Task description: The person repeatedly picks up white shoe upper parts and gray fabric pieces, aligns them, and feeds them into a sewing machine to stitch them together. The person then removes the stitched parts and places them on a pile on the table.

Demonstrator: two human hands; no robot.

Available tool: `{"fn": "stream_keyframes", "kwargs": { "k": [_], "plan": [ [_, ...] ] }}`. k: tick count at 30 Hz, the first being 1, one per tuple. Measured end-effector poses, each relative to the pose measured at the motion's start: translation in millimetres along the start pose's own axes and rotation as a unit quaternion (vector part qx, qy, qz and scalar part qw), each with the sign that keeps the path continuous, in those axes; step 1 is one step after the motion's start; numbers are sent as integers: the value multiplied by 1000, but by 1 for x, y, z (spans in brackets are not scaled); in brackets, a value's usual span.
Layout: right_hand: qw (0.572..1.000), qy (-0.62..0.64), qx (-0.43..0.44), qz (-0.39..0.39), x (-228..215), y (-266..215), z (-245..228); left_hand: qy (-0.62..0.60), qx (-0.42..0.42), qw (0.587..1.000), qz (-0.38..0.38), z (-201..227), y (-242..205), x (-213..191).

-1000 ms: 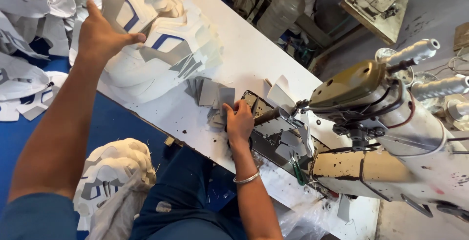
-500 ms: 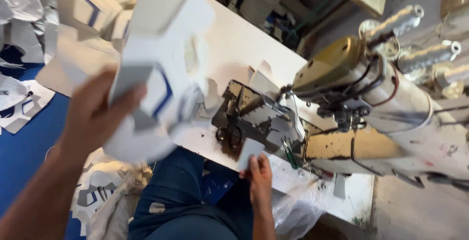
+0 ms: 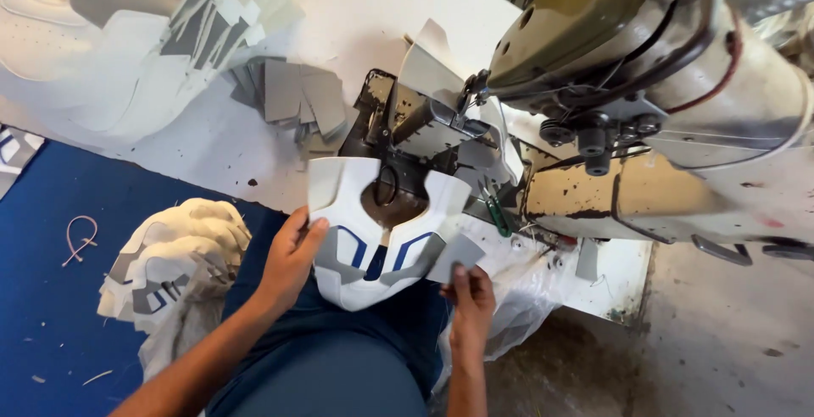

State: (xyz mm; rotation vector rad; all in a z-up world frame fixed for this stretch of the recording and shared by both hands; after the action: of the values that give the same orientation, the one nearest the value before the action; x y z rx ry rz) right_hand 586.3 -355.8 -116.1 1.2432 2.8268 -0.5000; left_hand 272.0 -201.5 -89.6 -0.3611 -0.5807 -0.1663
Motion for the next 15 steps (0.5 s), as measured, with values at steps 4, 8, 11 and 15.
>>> {"fn": "stream_keyframes", "kwargs": {
  "k": [4, 8, 11, 15],
  "plan": [
    [993, 10, 9, -121, 63, -19, -25, 71, -16, 997, -36, 12, 7, 9],
    [984, 29, 2, -173, 109, -31, -71, 67, -33, 995, -64, 27, -1, 27],
    [967, 22, -47, -251, 138, -36, -102, 46, -44, 994, -88, 25, -8, 31],
    [950, -21, -55, -308, 162, -41, -116, 35, -58, 993, -98, 18, -14, 28]
  ]
}}
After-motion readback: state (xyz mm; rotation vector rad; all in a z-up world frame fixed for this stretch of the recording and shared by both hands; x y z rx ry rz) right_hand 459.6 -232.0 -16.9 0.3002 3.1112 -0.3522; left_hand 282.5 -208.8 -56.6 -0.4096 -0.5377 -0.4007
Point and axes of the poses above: each hand's wrist, its own y-axis towards the middle knuckle, its own x-axis out of the palm, z = x × y, the point moved 6 cm from there along y, towards the middle knuckle, and after that the axes turned 10 degrees about -y, right-handed, at the moved point
